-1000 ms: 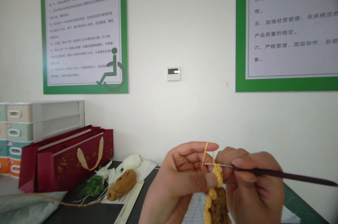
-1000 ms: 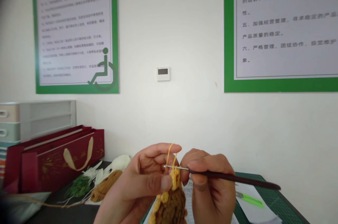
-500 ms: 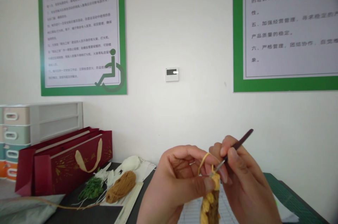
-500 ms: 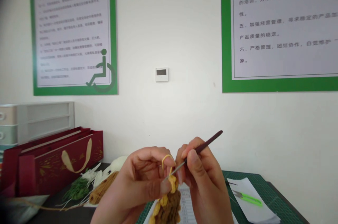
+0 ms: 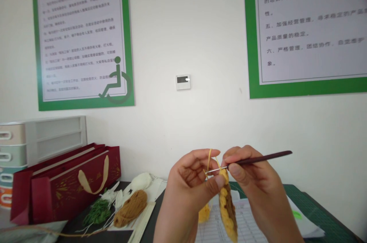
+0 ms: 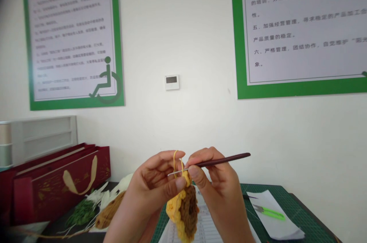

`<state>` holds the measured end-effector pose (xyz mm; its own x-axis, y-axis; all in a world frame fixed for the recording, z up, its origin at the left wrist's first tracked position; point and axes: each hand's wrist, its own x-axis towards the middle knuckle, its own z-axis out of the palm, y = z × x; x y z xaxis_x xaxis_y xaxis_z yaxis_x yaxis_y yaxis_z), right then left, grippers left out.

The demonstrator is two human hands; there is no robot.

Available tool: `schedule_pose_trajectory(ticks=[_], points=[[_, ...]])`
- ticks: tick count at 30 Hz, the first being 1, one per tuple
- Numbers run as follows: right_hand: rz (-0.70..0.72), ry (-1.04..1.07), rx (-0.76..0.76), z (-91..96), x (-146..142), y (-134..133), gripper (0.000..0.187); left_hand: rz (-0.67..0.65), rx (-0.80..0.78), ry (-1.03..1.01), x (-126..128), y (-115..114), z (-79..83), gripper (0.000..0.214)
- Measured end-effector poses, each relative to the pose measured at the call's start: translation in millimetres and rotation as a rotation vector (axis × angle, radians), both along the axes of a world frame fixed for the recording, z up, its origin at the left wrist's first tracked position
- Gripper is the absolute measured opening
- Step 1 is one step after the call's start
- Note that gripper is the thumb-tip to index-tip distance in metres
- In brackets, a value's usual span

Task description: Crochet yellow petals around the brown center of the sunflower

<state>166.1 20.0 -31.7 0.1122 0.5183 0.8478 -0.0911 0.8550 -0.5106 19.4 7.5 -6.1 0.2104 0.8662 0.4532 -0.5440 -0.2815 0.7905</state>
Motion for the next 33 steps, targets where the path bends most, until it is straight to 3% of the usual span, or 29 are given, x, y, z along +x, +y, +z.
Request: schedule_pose_trajectory(ticks=[10, 13, 17, 23, 26, 29, 33], points=[[0.009, 0.031, -0.100, -0.9, 0.9, 3.1, 0.008, 0.096, 0.016, 0.008, 8.1, 3.4, -0.7, 0.035], [-0.001, 0.054, -0.064, -0.1, 1.6, 0.6, 0.005, 0.107, 0.023, 0.032, 7.8, -1.1, 0.1, 0.044], [-0.057, 0.044, 0.025, -0.7, 2.5, 1.4, 0.002, 0.105, 0.040, 0.082, 4.9, -5.4, -1.2, 0.041], [-0.179, 0.159, 0.042, -0.6, 0.4, 3.3, 0.002, 0.135, 0.261, 0.221, -0.6, 8.3, -6.0, 0.033], [-0.158, 0.191, 0.026, 0.3, 1.7, 4.7, 0.004, 0.239, 0.432, 0.314, -5.0, 18.9, -7.1, 0.027], [-0.127, 0.203, -0.003, 0.1, 5.4, 7.2, 0.006, 0.316, 0.448, 0.376, -11.6, 28.9, -9.4, 0.005], [-0.109, 0.243, -0.037, -0.4, 14.1, 11.6, 0.011, 0.620, 0.454, 0.474, -16.3, 50.4, -14.3, 0.013]])
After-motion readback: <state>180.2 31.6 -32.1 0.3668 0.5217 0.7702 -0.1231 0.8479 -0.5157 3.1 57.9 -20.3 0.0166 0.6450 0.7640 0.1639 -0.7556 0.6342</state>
